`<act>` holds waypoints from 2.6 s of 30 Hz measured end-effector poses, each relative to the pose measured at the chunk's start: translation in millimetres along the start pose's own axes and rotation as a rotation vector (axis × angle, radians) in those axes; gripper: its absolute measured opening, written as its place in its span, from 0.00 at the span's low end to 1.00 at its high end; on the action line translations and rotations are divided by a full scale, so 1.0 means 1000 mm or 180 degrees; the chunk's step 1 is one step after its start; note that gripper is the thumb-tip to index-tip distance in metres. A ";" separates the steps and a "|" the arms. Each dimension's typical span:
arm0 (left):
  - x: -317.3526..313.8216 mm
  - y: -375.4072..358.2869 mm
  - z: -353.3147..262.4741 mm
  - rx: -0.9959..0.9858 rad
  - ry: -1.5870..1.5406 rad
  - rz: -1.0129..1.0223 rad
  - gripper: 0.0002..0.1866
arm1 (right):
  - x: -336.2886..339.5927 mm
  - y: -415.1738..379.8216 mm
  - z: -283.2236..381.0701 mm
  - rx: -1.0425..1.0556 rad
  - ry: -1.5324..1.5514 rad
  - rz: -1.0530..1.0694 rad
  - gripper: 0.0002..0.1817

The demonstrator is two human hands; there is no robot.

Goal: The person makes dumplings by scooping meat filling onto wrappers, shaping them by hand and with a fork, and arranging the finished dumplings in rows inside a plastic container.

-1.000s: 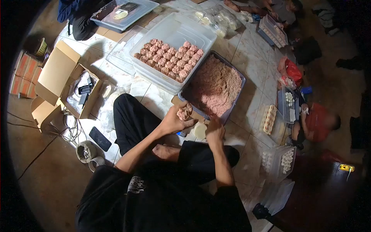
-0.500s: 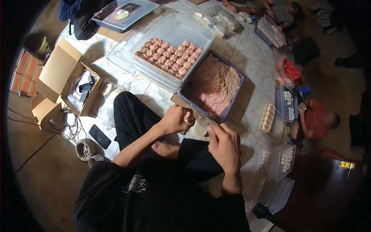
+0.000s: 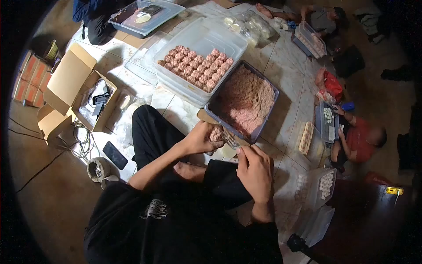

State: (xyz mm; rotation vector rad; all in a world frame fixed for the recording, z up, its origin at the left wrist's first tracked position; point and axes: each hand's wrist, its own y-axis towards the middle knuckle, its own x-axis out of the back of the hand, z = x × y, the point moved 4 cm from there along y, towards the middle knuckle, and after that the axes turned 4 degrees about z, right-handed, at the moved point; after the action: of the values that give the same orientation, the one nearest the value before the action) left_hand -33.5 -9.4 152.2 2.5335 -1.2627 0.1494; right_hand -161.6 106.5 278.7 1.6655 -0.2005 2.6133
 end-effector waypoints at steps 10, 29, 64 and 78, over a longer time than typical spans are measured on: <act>-0.001 -0.001 -0.019 0.0344 0.0240 -0.0463 0.15 | 0.027 -0.014 0.008 -0.0254 0.0384 -0.0276 0.13; 0.008 -0.013 -0.020 -0.0241 0.0638 -0.1283 0.14 | -0.006 0.002 -0.001 -0.0049 0.0474 0.0137 0.15; -0.009 -0.002 0.002 0.0617 0.0212 -0.0276 0.15 | -0.011 -0.005 -0.011 -0.0042 -0.0164 0.0097 0.10; -0.003 0.003 0.010 0.0652 0.0668 -0.0251 0.12 | -0.008 0.005 0.009 -0.0091 -0.0101 0.0178 0.09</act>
State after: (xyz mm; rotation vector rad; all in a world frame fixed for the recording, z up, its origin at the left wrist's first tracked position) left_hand -38.4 -11.7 142.4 2.6479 -1.1150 0.5374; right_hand -150.4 101.1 274.6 1.7179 -0.2882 2.6118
